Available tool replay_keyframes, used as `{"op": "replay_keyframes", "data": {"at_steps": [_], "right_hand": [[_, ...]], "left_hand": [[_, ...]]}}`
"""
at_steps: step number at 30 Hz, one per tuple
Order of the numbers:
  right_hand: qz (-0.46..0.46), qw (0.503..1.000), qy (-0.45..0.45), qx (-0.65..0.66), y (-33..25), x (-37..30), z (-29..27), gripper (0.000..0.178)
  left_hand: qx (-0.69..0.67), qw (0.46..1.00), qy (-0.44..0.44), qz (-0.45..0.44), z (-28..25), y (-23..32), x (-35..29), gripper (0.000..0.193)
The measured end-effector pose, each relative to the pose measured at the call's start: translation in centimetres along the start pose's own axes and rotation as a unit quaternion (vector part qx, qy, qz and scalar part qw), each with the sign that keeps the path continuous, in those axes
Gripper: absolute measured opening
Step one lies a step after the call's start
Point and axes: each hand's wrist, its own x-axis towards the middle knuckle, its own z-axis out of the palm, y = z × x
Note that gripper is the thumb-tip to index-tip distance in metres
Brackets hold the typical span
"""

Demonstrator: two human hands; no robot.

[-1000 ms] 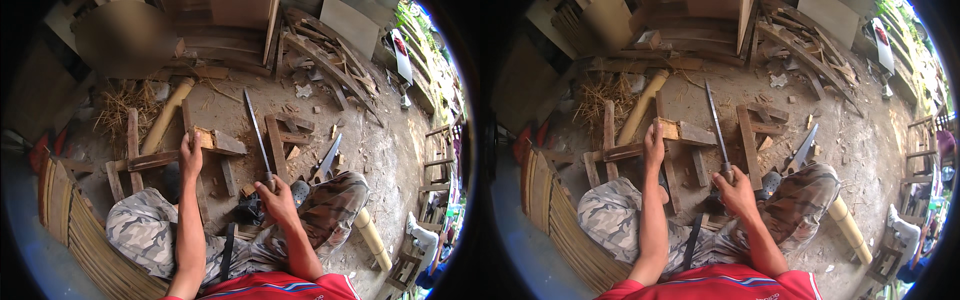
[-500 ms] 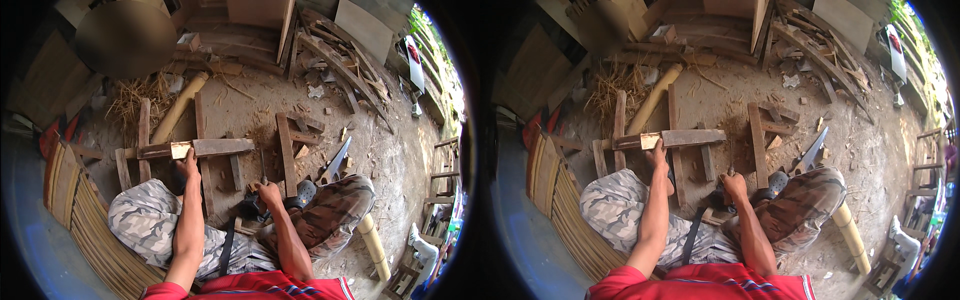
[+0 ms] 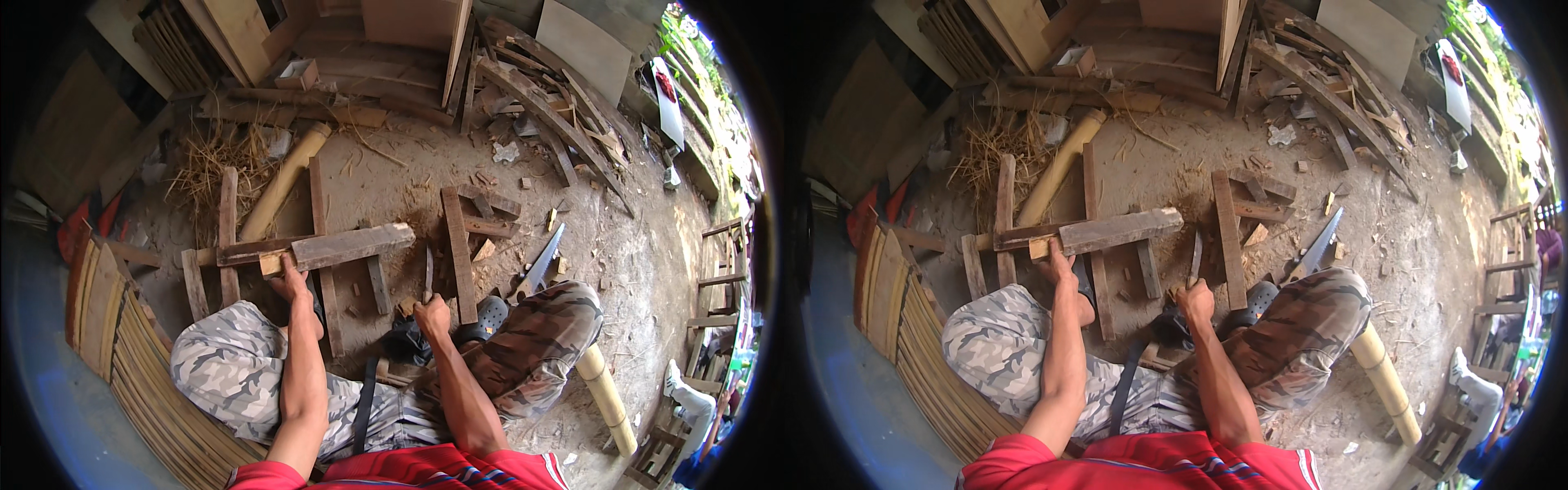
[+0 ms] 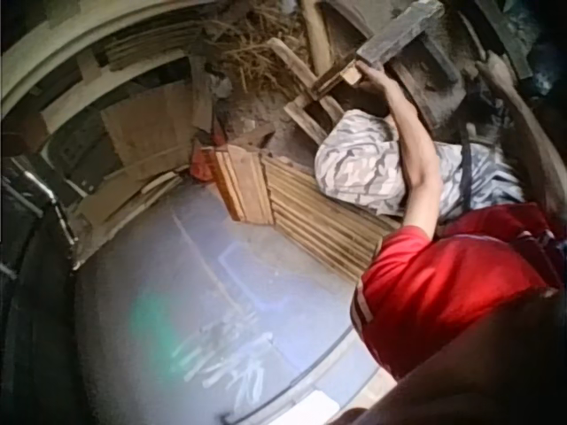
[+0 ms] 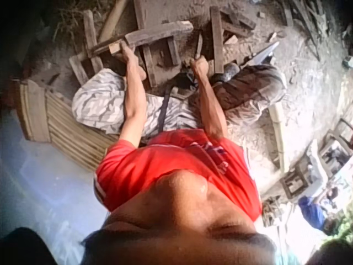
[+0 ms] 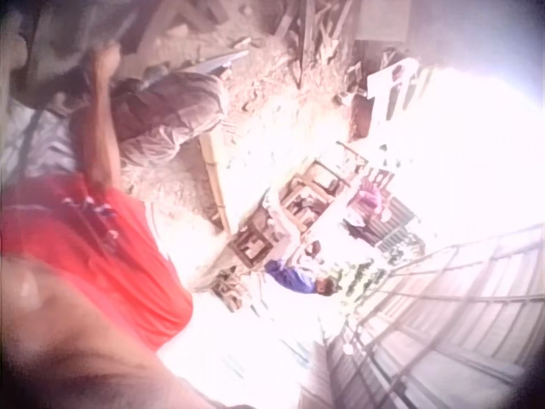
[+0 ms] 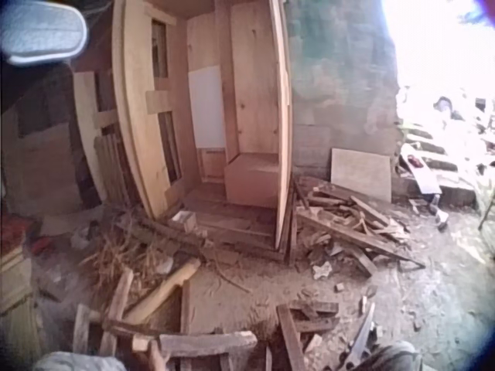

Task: The person sits on the ground and uses a knife to carve a small piece of wood, repeatedly scraping and shaping it. The person occasionally repositions the wood and continues carving.

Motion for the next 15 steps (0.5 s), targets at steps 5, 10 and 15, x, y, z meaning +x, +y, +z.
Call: {"op": "replay_keyframes", "data": {"at_steps": [5, 10, 15], "right_hand": [[-0.104, 0.992, 0.047, 0.054, -1.7, 1.3, 0.4, 0.055], [-0.251, 0.924, 0.289, -0.020, -2.6, 3.1, 1.0, 0.068], [-0.093, 0.807, -0.032, 0.582, -4.8, 4.3, -1.5, 0.064]], "left_hand": [[-0.096, 0.983, -0.141, -0.074, -1.6, 2.1, 3.2, 0.067], [-0.182, 0.953, -0.238, -0.050, -1.3, 6.3, 0.5, 0.055], [-0.216, 0.935, -0.279, -0.026, -1.8, 8.4, -0.4, 0.049]]}}
